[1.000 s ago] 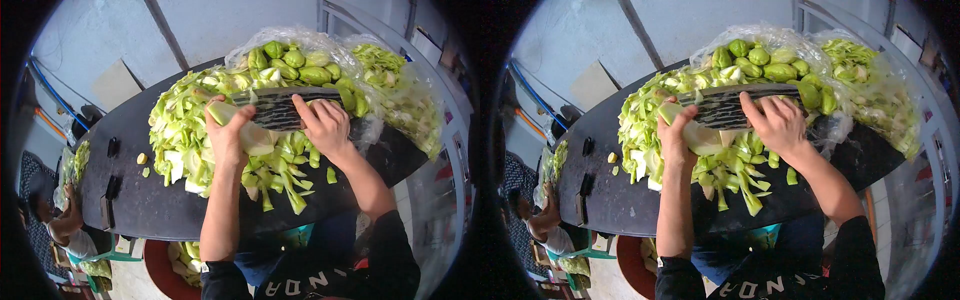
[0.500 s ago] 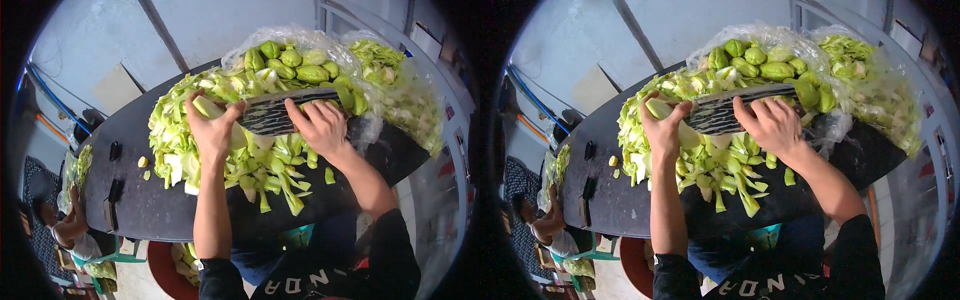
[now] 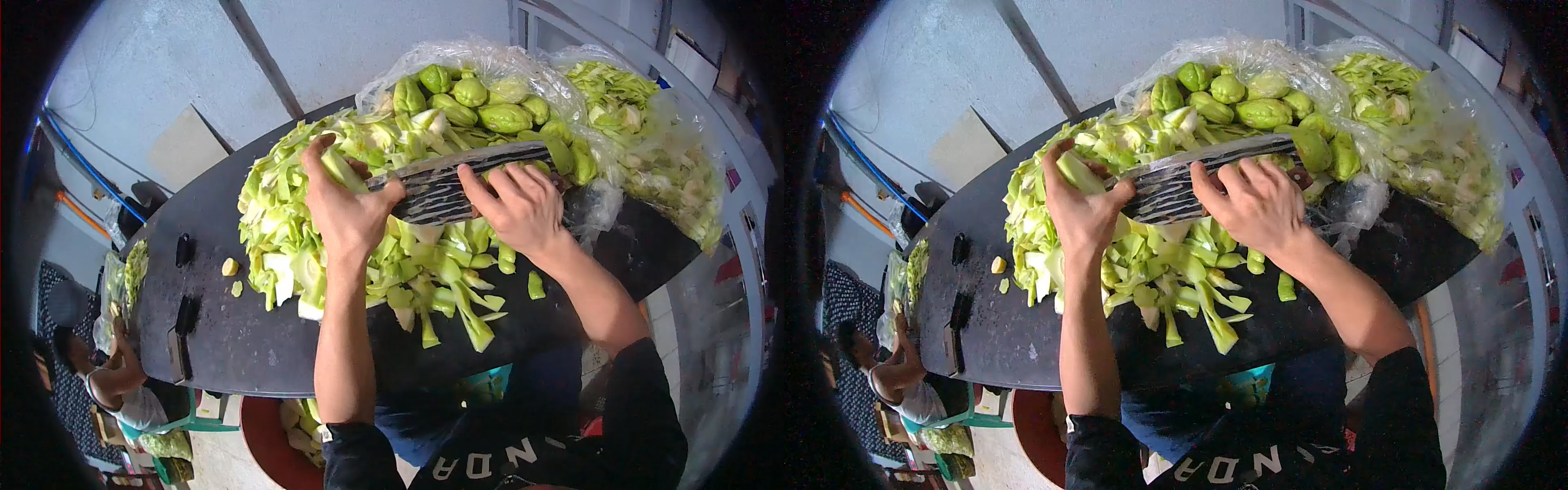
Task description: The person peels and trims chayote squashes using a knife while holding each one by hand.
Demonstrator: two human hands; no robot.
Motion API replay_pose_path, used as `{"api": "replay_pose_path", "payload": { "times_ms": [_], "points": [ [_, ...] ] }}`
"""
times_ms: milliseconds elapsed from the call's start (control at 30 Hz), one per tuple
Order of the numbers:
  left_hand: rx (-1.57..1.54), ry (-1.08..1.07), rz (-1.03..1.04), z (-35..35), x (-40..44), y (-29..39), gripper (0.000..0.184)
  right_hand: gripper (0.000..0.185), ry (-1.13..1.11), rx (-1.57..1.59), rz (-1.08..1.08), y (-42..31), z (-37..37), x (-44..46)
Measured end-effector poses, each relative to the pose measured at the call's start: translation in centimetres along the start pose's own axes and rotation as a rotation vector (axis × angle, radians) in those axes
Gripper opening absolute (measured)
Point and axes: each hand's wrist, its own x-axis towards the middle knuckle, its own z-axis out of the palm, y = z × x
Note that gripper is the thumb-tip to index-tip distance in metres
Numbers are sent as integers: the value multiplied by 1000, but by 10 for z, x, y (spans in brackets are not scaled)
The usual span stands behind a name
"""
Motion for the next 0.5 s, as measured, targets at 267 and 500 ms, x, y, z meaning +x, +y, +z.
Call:
{"api": "replay_pose_path", "payload": {
  "times_ms": [267, 500],
  "points": [
    [45, 53, -12, -11, 10, -13, 72, 32, -15, -15, -3, 3, 2, -2],
    [-35, 124, -89, -27, 14, -22, 67, 35, 49, 40, 104, 13, -6, 2]
  ]
}}
